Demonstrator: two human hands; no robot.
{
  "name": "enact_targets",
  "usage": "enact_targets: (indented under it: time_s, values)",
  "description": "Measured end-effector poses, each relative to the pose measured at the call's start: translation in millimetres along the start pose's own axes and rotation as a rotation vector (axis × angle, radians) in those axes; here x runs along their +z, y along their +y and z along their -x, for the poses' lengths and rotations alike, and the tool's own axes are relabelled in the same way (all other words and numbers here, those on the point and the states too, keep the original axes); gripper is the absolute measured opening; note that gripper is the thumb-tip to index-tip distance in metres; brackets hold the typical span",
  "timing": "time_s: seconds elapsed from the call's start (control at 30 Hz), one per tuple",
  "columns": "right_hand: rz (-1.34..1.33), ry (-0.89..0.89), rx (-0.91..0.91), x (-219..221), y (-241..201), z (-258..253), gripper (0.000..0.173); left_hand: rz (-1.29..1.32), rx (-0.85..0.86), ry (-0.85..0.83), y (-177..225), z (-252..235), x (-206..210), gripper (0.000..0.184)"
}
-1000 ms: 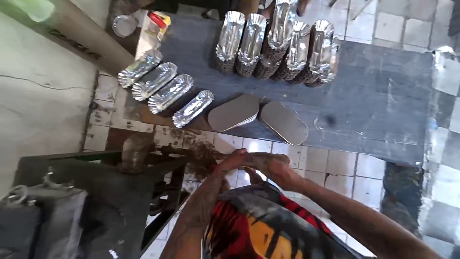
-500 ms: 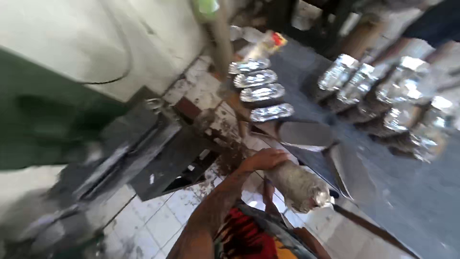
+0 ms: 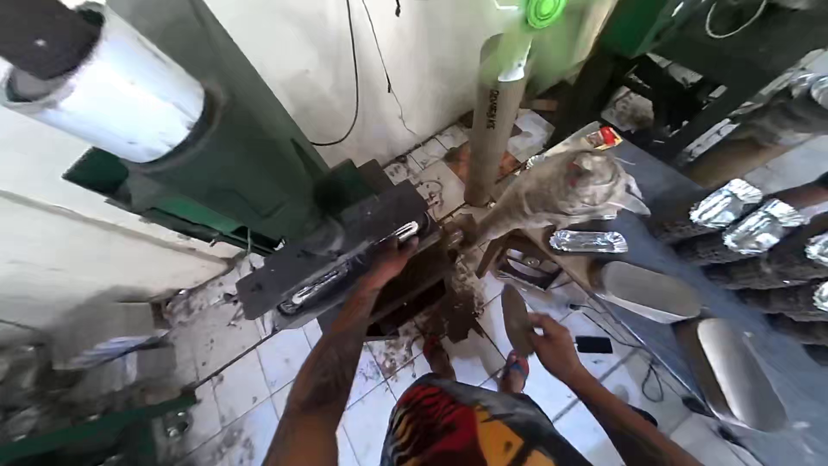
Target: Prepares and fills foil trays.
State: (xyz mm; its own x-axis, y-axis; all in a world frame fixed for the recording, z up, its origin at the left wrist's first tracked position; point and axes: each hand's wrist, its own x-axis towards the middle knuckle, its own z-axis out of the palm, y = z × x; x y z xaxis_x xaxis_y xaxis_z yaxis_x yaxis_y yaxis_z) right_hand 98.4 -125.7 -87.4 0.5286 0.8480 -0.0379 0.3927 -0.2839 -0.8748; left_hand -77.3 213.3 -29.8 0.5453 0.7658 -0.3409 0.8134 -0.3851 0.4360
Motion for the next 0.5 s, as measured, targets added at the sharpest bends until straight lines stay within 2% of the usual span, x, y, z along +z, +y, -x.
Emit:
enact_targets:
  time_s: [0.1,0.17,0.23,0.27,0.3,0.37,0.43,0.5]
  values:
    - [0.129,0.03,-0.446,35.4,-49.7,-64.4,0.027,-0.117,0.199,-0.186,-31.0,58.5,-33.2,0.048]
    - [0.314,-0.101,-0.765,62.2,-79.7,-99.5,0.027,-0.231,0.252,-0.307,-72.8,83.0,-48.1,0.045]
    - [0.489,-0.263,-1.053,90.8,-98.0,-139.7,0.024,-0.275,0.286,-0.304,-134.7,78.8,-52.9,0.048]
    - [0.549,-0.354,-1.132,105.3,-101.7,-160.2,0.023,-0.289,0.31,-0.308,-156.1,78.4,-55.3,0.049]
    - [0.611,-0.425,-1.147,120.4,-103.9,-177.8,0.024,-0.306,0.316,-0.312,-162.8,85.5,-59.5,0.048]
    - [0.75,-0.551,-1.009,147.9,-117.7,-201.4,0.027,-0.317,0.378,-0.285,-147.9,116.5,-67.0,0.042]
    - [0.767,-0.675,-0.802,183.0,-144.8,-195.6,0.036,-0.139,0.479,-0.236,-118.3,165.1,-66.2,0.033]
    - [0.635,-0.746,-0.714,236.5,-175.8,-172.0,0.036,0.103,0.607,-0.261,-93.0,206.5,-55.5,0.029]
